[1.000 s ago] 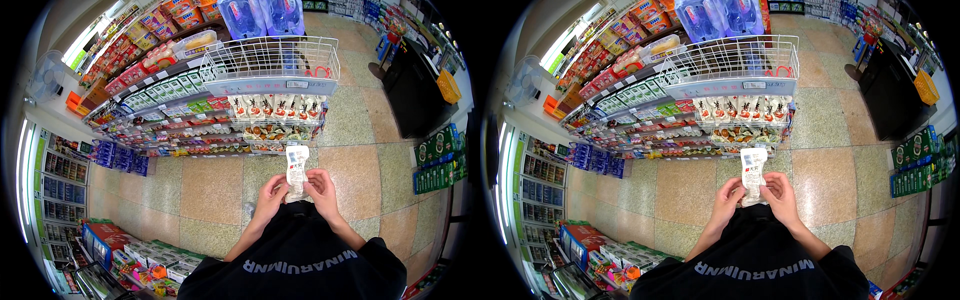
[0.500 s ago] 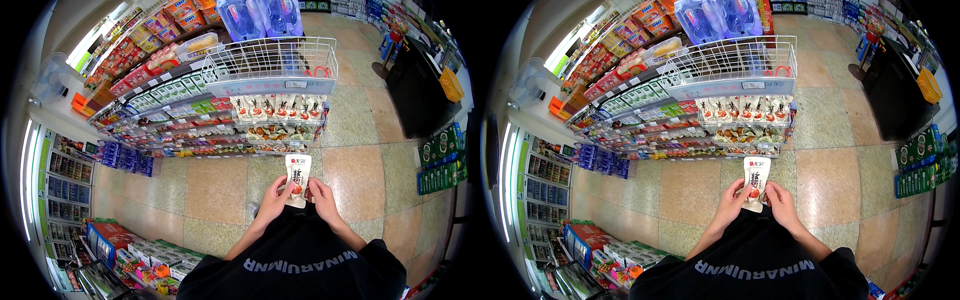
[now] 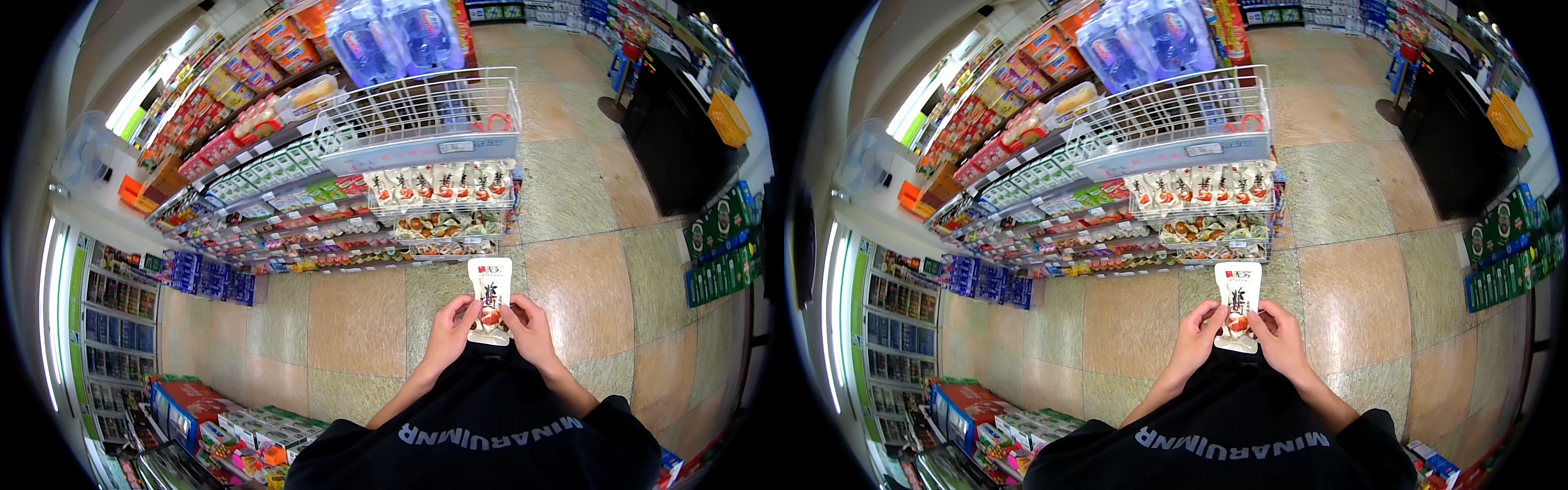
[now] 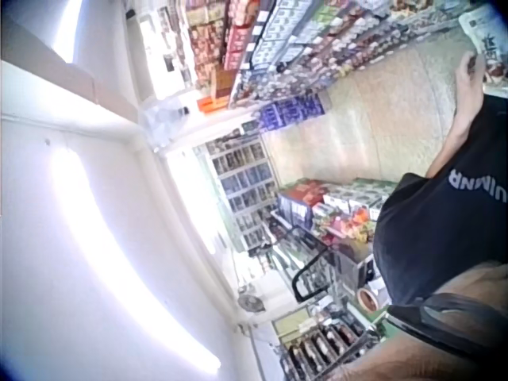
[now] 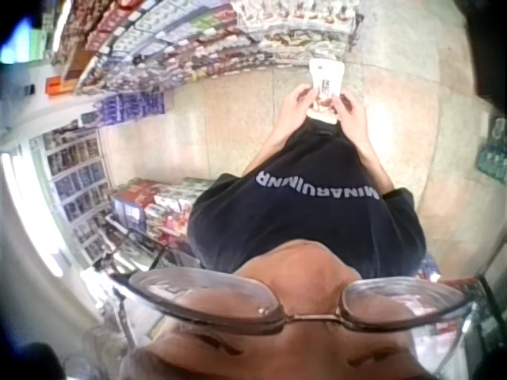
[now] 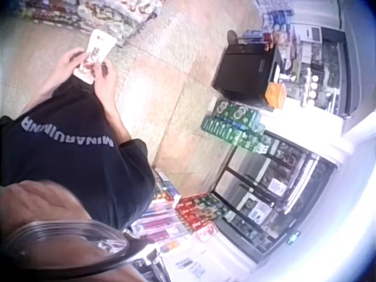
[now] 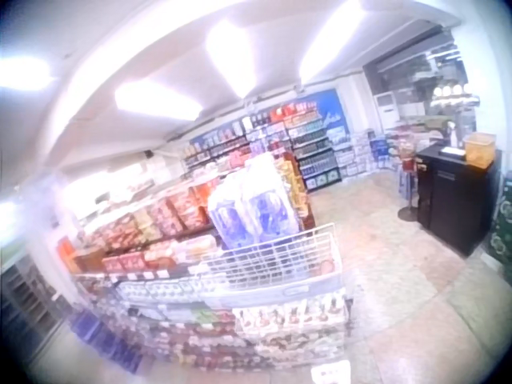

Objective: The person picks up several packaged items from a shelf, walks to a counter, and places them one at a time into a yellow basket.

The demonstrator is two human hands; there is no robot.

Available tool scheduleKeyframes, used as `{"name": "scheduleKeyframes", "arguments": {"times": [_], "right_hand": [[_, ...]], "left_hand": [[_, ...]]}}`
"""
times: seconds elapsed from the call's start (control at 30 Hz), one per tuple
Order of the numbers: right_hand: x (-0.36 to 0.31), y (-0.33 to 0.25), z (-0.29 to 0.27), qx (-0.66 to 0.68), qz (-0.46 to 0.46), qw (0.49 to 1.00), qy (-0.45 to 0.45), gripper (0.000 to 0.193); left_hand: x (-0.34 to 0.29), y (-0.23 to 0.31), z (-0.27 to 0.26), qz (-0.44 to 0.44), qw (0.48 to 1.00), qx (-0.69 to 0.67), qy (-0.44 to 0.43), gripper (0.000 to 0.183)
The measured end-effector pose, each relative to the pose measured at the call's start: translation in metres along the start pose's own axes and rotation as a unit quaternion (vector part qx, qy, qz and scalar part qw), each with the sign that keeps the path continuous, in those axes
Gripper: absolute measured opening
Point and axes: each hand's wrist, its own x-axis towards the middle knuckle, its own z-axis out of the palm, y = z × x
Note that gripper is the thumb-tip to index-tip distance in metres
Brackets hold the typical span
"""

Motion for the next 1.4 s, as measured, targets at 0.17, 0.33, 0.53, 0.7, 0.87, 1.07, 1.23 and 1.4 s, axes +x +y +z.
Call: {"name": "scheduleKeyframes", "arguments": {"times": [0.17, 0.33, 0.53, 0.7, 0.87, 1.07, 1.23, 1.4], "right_hand": [[-0.010, -0.008, -0.018, 0.014, -0.013, 0.997, 0.081, 0.016], [-0.017, -0.010, -0.052, 0.007, -0.010, 0.989, 0.147, 0.018], [-0.009, -0.014, -0.095, 0.009, -0.034, 0.969, 0.243, 0.024], [0.015, -0.035, -0.155, 0.023, -0.048, 0.952, 0.300, 0.023], [0.049, -0.067, -0.227, 0.018, -0.037, 0.940, 0.338, 0.022], [0.079, -0.109, -0.308, -0.048, -0.054, 0.909, 0.411, 0.022], [0.084, -0.114, -0.360, -0.040, -0.065, 0.867, 0.492, 0.020], [0.084, -0.114, -0.409, 0.003, -0.033, 0.831, 0.556, 0.021]], "left_hand": [[0.019, 0.007, 0.025, -0.022, 0.998, 0.015, -0.056, 0.022], [0.050, 0.008, 0.065, -0.031, 0.992, -0.021, -0.124, 0.020], [0.105, 0.003, 0.122, -0.030, 0.974, -0.042, -0.219, 0.021], [0.164, 0.012, 0.189, -0.029, 0.957, -0.050, -0.285, 0.020], [0.229, 0.028, 0.263, -0.037, 0.944, -0.021, -0.327, 0.020], [0.293, 0.037, 0.361, -0.008, 0.928, -0.040, -0.370, 0.020], [0.332, 0.031, 0.433, -0.013, 0.897, -0.025, -0.442, 0.018], [0.357, 0.018, 0.500, -0.062, 0.855, 0.003, -0.515, 0.017]]}}
